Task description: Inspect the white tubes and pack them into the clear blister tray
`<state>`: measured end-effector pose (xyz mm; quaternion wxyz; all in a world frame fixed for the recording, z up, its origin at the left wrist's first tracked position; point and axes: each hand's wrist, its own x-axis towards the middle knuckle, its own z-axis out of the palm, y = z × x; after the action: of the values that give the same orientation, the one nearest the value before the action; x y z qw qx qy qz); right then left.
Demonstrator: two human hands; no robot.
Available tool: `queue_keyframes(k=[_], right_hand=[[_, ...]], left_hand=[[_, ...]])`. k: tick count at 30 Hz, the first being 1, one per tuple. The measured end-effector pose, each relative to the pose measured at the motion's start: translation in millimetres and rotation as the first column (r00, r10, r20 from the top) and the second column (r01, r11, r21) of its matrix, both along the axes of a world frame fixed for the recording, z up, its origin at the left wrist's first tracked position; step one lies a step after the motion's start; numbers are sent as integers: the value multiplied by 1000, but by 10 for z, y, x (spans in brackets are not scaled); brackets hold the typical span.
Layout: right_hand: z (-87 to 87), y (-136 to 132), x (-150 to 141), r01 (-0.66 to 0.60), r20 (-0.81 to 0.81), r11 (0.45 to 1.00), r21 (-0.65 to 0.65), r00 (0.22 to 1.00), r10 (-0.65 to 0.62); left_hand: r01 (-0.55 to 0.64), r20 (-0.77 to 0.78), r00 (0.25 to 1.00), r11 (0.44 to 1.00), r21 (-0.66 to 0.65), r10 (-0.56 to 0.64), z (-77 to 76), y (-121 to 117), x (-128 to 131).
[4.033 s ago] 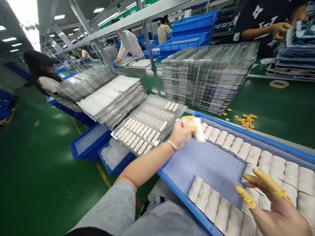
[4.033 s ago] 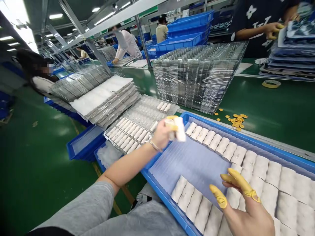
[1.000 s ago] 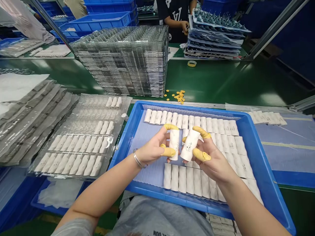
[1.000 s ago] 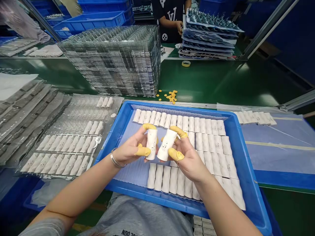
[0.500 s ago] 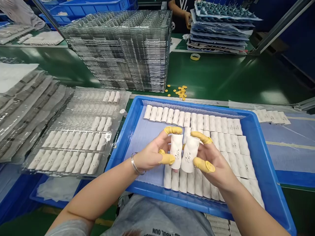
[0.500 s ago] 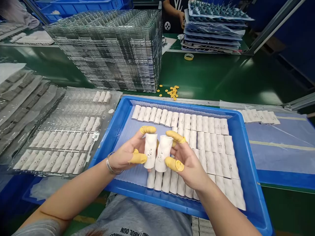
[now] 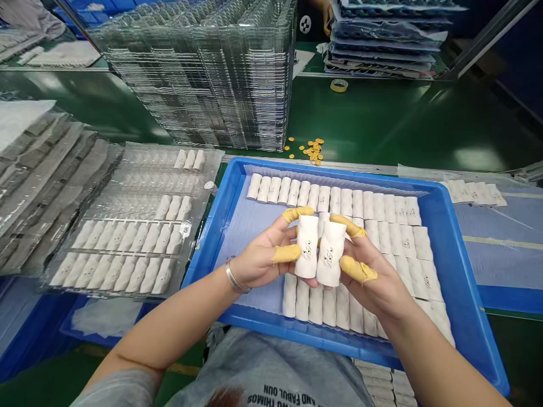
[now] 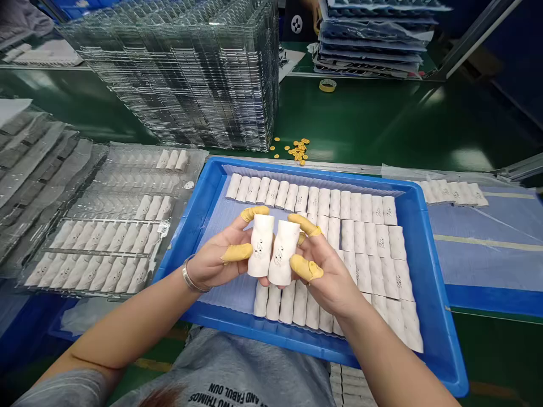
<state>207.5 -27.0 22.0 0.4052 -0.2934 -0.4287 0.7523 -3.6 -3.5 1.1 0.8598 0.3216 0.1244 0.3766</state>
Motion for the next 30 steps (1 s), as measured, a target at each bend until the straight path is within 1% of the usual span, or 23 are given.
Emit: queue_keyframes(k=[5, 9, 14, 20, 27, 30], right_hand=[[-24, -9, 6, -30, 11, 999, 23, 999, 30], [-24, -13, 3, -11, 26, 999, 34, 1000, 10], [-35, -8, 2, -4, -1, 1000, 22, 1000, 4], [-48, 1, 11, 20, -53, 999, 31, 998, -18], [-22, 10, -11, 32, -45, 998, 58, 999, -29], [-32, 9, -9, 17, -24, 997, 70, 1000, -15]], left_hand=[[-7, 23, 1000, 995, 95, 4, -11, -18, 22], [-5, 26, 1000, 988, 154, 1, -22, -25, 29], [-2, 42, 999, 989, 149, -4, -22, -5, 15], [-111, -8, 994, 990, 92, 112, -16, 21, -8], [-118, -35, 992, 986, 120, 123, -40, 20, -5], [-97, -51, 993, 991, 96, 102, -35, 16, -6]])
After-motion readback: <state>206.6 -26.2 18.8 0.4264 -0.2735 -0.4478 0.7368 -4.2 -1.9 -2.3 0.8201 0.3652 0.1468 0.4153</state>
